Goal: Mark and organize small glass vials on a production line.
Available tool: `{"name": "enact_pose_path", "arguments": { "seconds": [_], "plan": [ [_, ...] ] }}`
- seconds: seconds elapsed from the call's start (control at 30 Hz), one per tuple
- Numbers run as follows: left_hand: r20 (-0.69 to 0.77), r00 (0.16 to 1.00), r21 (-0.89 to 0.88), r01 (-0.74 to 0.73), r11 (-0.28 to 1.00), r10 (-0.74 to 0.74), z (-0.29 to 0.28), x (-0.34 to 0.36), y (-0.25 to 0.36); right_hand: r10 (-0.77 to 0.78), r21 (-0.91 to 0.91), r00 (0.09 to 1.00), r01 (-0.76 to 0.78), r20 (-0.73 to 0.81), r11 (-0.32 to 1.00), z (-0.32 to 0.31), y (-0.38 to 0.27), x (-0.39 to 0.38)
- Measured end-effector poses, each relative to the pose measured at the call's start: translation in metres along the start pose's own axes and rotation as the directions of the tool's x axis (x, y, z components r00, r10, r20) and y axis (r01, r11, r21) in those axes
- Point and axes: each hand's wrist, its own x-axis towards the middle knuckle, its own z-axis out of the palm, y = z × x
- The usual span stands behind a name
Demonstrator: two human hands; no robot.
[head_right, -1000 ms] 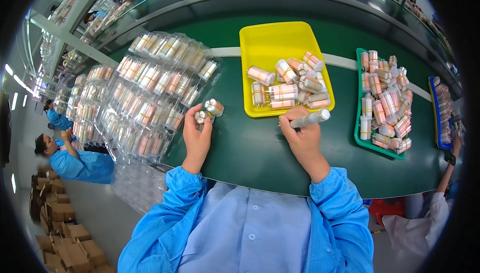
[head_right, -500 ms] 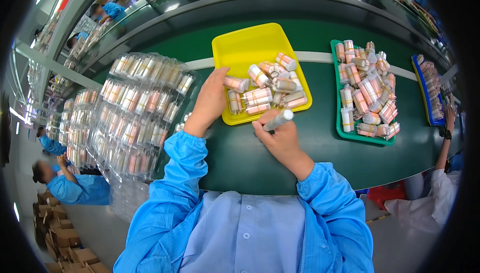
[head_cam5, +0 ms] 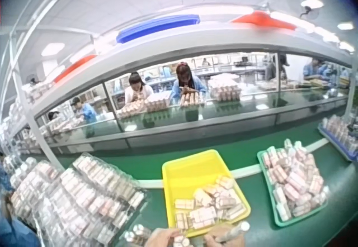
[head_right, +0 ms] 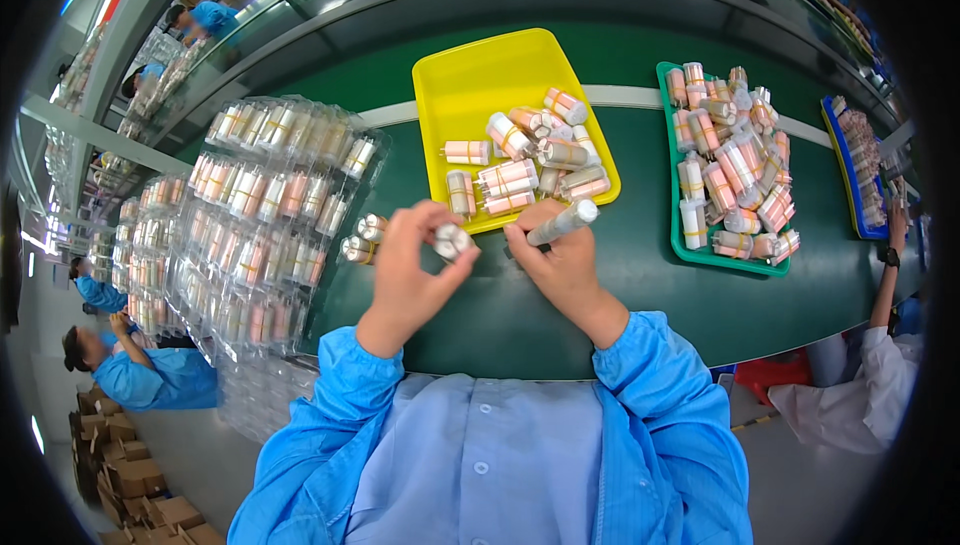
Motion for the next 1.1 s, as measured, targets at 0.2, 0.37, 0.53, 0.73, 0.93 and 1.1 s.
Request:
{"name": "enact_pose_path", "arguments": {
  "seconds": [0.2,0.37,0.53,0.73,0.93,1.1],
  "plan": [
    [0.017,0.995,-0.131,0.1,0.986,-0.099,0.044,-0.037,-0.014,-0.08,-0.059,0.996,0.082,0.045,0.995,0.0,-0.006,0.002],
    [-0.01,1.0,-0.061,-0.01,0.998,0.01,0.046,-0.043,-0.017,-0.091,-0.101,0.987,0.105,0.131,0.989,0.004,-0.011,-0.002],
    [-0.042,0.999,-0.063,-0.021,0.998,0.018,0.047,-0.046,-0.016,-0.099,-0.148,0.979,0.126,0.177,0.981,0.008,-0.012,-0.004],
    [-0.056,0.998,-0.077,-0.032,0.996,0.028,0.048,-0.045,-0.016,-0.084,-0.151,0.985,0.107,0.153,0.983,0.009,-0.012,-0.003],
    [-0.057,0.998,-0.061,-0.045,0.997,0.041,0.049,-0.045,-0.018,-0.064,-0.152,0.983,0.091,0.174,0.984,0.012,-0.008,-0.005],
    [-0.072,0.997,-0.018,0.022,1.0,-0.023,0.051,-0.05,-0.019,-0.136,-0.205,0.972,0.175,0.194,0.963,0.015,-0.009,-0.005]
  ]
}}
